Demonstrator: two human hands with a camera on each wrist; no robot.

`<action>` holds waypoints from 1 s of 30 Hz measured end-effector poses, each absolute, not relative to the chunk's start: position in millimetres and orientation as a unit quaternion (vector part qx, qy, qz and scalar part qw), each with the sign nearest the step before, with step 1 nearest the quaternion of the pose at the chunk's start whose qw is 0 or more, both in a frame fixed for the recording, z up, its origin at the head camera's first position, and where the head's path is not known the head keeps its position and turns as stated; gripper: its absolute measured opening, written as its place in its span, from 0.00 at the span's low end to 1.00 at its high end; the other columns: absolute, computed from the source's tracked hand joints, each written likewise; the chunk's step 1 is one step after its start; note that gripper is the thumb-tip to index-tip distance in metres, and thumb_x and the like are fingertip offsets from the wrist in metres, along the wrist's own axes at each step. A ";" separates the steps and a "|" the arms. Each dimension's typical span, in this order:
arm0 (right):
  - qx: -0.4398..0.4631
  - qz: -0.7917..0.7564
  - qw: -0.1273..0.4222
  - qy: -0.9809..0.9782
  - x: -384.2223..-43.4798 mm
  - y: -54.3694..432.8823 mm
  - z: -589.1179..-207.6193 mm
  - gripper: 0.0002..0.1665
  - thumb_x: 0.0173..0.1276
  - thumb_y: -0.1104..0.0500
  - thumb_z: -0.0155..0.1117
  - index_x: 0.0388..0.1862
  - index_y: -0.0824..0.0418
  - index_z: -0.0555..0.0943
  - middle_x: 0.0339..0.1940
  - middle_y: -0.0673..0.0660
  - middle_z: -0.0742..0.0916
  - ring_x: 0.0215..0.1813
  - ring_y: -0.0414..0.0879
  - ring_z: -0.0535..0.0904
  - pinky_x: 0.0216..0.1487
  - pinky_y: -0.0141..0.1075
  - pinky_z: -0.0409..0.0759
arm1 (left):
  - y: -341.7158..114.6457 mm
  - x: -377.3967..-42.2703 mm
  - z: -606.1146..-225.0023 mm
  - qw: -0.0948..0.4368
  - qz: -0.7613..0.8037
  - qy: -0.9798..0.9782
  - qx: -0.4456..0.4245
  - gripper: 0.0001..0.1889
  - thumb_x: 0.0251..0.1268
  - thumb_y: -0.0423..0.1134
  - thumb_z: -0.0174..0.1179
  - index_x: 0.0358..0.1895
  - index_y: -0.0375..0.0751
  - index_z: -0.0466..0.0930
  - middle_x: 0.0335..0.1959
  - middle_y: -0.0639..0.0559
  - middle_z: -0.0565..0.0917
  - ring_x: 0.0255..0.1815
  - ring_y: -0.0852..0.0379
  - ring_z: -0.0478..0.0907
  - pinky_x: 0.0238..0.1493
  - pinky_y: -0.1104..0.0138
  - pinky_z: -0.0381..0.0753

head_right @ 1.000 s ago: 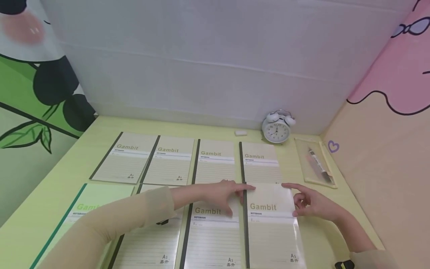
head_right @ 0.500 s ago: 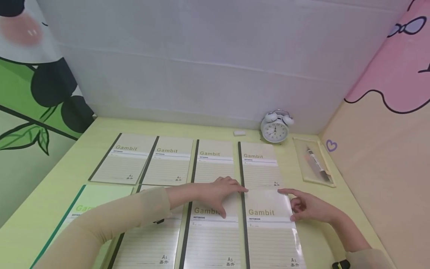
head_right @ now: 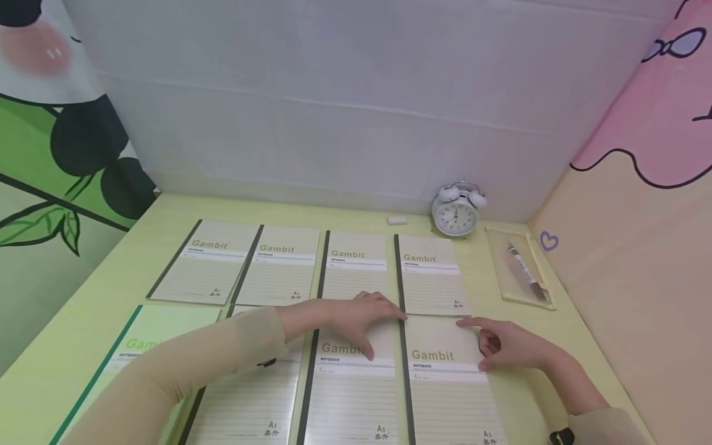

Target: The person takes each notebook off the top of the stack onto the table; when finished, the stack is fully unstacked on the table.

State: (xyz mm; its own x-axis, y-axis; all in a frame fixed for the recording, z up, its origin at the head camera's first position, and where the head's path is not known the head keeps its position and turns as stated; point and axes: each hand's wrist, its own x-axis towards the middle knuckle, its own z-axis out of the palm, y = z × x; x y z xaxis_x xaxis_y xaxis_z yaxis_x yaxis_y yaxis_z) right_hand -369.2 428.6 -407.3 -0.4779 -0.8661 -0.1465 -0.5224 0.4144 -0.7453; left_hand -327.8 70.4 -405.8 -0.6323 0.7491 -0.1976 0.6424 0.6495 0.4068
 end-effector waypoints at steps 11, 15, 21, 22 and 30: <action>-0.439 -0.291 0.249 0.813 -375.0 423.7 -392.4 0.41 0.53 0.55 0.74 0.65 0.62 0.68 0.23 0.48 0.78 0.26 0.30 0.70 0.25 0.27 0.72 | 67.9 -328.4 -392.9 0.164 0.170 0.893 0.384 0.50 0.44 0.53 0.73 0.73 0.59 0.54 0.71 0.64 0.60 0.68 0.61 0.57 0.68 0.59 0.54; -0.464 -0.277 0.197 0.818 -380.5 414.3 -374.7 0.39 0.54 0.59 0.73 0.64 0.61 0.70 0.22 0.43 0.77 0.24 0.34 0.68 0.25 0.27 0.69 | 59.5 -333.2 -376.4 0.129 0.198 0.894 0.380 0.49 0.48 0.55 0.71 0.74 0.60 0.51 0.72 0.65 0.59 0.69 0.60 0.56 0.68 0.57 0.54; -0.471 -0.277 0.138 0.826 -384.8 391.7 -344.5 0.37 0.56 0.63 0.71 0.65 0.57 0.69 0.24 0.43 0.76 0.23 0.34 0.66 0.23 0.27 0.68 | 34.7 -329.6 -339.8 0.088 0.232 0.903 0.351 0.45 0.53 0.60 0.65 0.73 0.62 0.52 0.72 0.66 0.59 0.72 0.59 0.53 0.70 0.52 0.52; -0.468 -0.275 0.125 0.831 -384.6 386.9 -339.5 0.37 0.57 0.62 0.71 0.65 0.57 0.69 0.25 0.43 0.76 0.23 0.33 0.66 0.23 0.27 0.68 | 29.1 -327.0 -334.3 0.081 0.235 0.904 0.347 0.44 0.54 0.61 0.63 0.73 0.62 0.52 0.72 0.66 0.59 0.72 0.59 0.52 0.71 0.52 0.52; -0.431 -0.230 -0.015 0.872 -371.0 344.1 -314.9 0.34 0.56 0.58 0.72 0.63 0.57 0.73 0.29 0.41 0.77 0.28 0.34 0.70 0.30 0.31 0.74 | -17.9 -296.6 -308.0 -0.040 0.202 0.935 0.290 0.44 0.55 0.65 0.60 0.74 0.59 0.52 0.73 0.58 0.58 0.74 0.55 0.51 0.72 0.49 0.48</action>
